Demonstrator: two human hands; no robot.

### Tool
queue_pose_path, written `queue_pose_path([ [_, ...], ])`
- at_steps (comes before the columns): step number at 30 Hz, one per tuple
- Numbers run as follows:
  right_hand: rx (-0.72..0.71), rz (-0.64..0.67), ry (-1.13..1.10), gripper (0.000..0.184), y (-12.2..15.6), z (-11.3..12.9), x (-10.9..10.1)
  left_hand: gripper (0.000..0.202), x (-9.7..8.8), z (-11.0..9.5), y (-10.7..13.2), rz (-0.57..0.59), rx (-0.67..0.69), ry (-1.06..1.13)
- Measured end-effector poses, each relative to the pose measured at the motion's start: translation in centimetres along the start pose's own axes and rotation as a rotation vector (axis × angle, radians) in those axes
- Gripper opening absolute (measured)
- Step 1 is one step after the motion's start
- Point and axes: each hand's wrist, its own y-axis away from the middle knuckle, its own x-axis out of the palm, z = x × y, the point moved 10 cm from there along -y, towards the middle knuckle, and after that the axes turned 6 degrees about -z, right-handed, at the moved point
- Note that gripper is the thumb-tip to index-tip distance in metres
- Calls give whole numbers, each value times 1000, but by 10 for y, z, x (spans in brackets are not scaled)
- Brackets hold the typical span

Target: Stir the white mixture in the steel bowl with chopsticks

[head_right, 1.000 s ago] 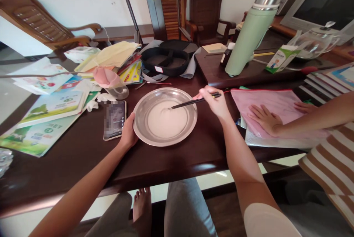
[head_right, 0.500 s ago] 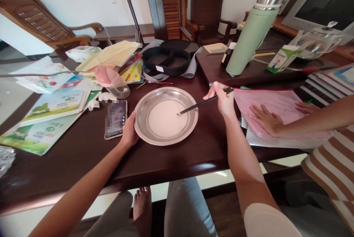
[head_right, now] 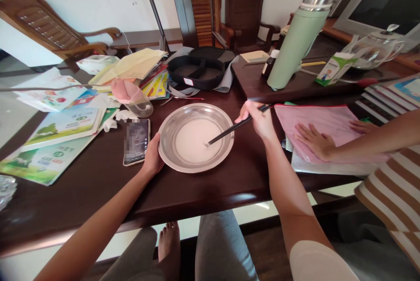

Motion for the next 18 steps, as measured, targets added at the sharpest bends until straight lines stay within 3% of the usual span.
queue_pose_path([
  [3, 48, 178, 80, 43, 7, -4, 24, 43, 2, -1, 1, -2, -13, 35],
  [5, 38, 122, 124, 42, 5, -3, 19, 42, 3, -1, 2, -5, -30, 60],
  [9, -27, -130, 60, 52, -1, 3, -15, 42, 3, -1, 2, -17, -35, 54],
  [11, -16, -95, 23, 54, -1, 2, -12, 42, 1, 0, 2, -18, -28, 43],
  [15, 63, 156, 84, 44, 7, -3, 20, 40, 0, 2, 1, -11, -26, 36],
  [18, 49, 60, 139, 43, 5, 0, 12, 39, 0, 0, 1, -12, -7, 26],
])
